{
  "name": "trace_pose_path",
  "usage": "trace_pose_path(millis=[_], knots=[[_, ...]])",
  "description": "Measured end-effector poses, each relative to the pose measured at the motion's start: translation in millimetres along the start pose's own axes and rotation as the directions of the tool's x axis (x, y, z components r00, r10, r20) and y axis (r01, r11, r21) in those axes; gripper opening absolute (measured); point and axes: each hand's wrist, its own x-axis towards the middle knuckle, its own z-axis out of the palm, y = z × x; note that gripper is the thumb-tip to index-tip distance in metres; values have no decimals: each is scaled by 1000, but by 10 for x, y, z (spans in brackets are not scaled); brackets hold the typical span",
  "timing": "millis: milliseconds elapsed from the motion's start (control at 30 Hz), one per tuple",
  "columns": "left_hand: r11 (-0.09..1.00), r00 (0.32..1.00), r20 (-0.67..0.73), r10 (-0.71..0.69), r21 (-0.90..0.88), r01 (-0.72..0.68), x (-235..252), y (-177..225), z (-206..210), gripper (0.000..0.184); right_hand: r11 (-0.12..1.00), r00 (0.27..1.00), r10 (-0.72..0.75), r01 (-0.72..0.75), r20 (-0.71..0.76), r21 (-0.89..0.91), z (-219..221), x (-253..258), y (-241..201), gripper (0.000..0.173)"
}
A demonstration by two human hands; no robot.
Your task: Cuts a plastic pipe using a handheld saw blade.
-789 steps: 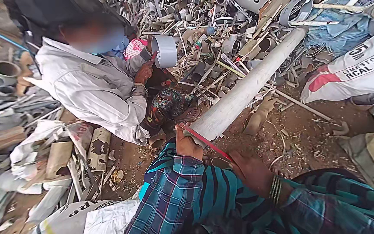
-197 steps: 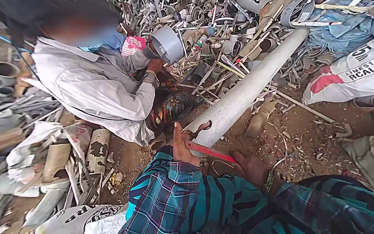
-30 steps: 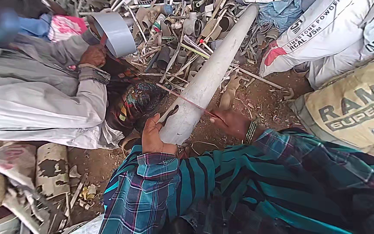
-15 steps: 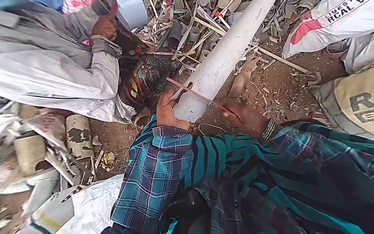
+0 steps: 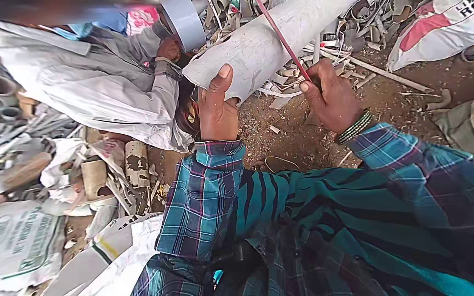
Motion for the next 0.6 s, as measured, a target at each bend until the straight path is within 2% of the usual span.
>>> trace_pose_path(millis=[67,100,133,167,200,300,333,367,400,433,500,567,600], knots=[[989,969,-241,49,145,-15,78,-25,131,21,980,979,196,-194,46,-50,-40,100,114,33],[982,945,-324,53,187,9,117,-45,131,27,948,946,315,-309,73,-77,-43,159,150,34],[979,920,-390,37,199,45,142,-74,97,33,919,915,391,-380,104,-107,-25,196,146,36],[981,893,-450,0,175,88,146,-118,39,38,914,904,401,-383,147,-136,19,182,95,35],[984,865,-500,-43,130,124,159,-173,-16,39,936,921,340,-313,189,-159,91,125,19,33],[986,778,-620,-103,37,161,154,-336,-125,39,974,973,-51,97,223,-202,464,-168,-168,30],[984,771,-624,-124,20,175,136,-358,-163,41,956,971,-131,177,200,-233,559,-225,-184,31],[982,771,-620,-147,2,189,128,-366,-189,42,946,971,-148,195,188,-259,584,-217,-164,31],[979,769,-614,-176,-24,205,127,-367,-203,41,945,975,-108,161,192,-285,558,-148,-95,31],[975,762,-618,-195,-37,220,126,-376,-215,37,949,978,18,48,206,-313,489,-42,-17,32],[965,764,-595,-250,-87,248,105,-390,-262,37,881,881,412,-320,232,-349,272,278,169,37],[955,756,-588,-287,-113,274,64,-393,-293,39,777,787,586,-477,192,-411,141,465,387,42],[951,750,-591,-296,-113,286,47,-397,-297,39,758,767,610,-494,197,-426,130,471,358,43]])
